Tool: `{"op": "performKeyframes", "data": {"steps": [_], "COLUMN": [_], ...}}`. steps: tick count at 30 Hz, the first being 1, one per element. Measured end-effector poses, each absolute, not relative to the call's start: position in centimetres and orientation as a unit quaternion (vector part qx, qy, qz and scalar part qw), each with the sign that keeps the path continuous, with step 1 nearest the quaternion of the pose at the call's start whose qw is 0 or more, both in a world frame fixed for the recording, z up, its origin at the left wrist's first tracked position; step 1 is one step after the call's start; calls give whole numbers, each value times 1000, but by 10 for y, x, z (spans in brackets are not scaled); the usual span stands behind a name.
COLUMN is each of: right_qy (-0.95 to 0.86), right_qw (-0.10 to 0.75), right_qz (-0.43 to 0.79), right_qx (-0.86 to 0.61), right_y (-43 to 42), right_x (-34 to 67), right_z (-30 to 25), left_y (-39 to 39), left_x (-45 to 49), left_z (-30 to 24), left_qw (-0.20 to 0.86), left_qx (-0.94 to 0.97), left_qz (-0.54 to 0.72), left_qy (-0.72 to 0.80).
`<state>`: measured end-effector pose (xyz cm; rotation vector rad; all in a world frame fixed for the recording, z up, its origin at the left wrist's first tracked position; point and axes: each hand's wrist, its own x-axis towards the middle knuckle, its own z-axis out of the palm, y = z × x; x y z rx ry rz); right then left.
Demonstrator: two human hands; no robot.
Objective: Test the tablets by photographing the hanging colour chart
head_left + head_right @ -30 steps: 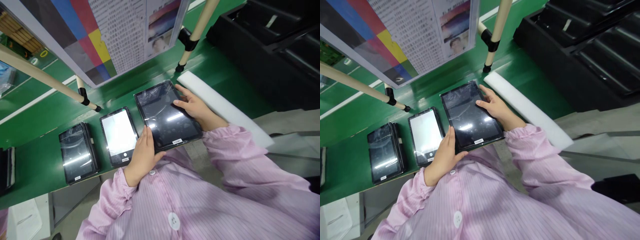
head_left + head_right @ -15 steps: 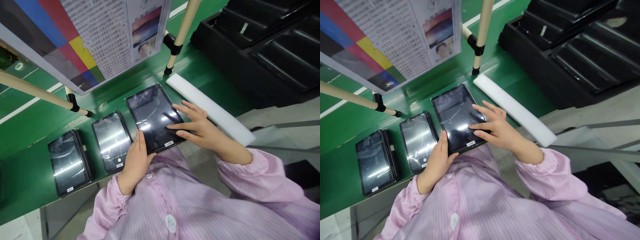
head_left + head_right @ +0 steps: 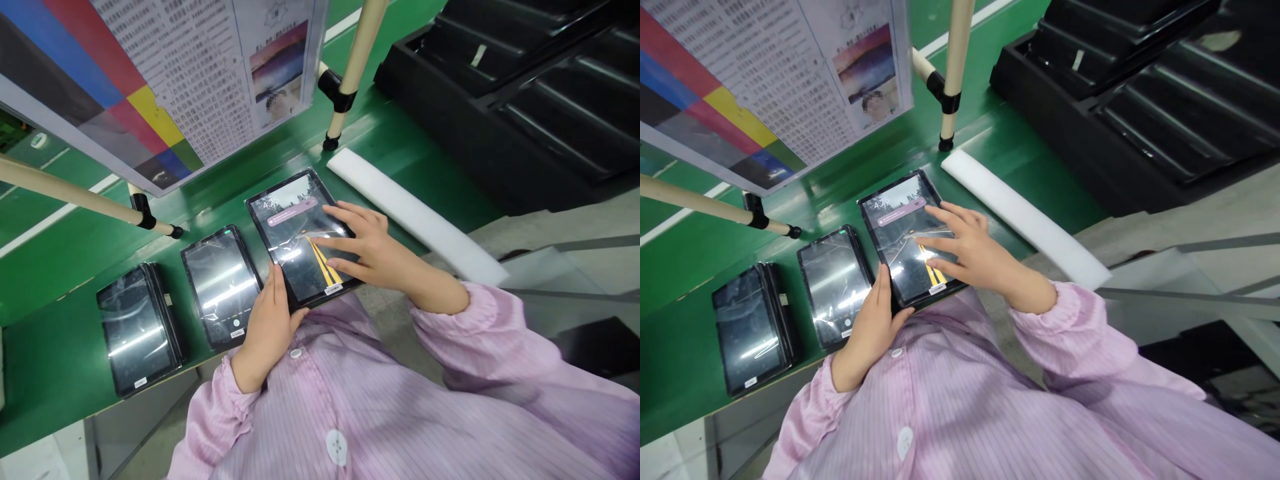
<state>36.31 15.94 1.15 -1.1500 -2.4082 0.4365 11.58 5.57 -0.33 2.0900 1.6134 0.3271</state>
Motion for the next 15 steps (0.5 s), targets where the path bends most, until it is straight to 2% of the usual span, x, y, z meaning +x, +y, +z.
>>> {"op": "performKeyframes", "data": {"steps": [4,7,11,15], "right_qy": [-832,-751,-697,-689], "right_qw": [193,221,238,150], "right_qz": [146,130,101,91], "right_qx": [-499,-609,-669,-704], "right_y": [174,190,200,193], "right_x": [359,363,393,452], "right_z": [6,2,-1,-28], "left_y": [58,58,47,26], "left_x": [116,116,104,82], "left_z": [0,5,15,21], "left_qw": [250,268,276,220], "left_qx": [761,748,735,739], "left_qz": [111,115,129,151], "left_qy": [589,597,606,619]}}
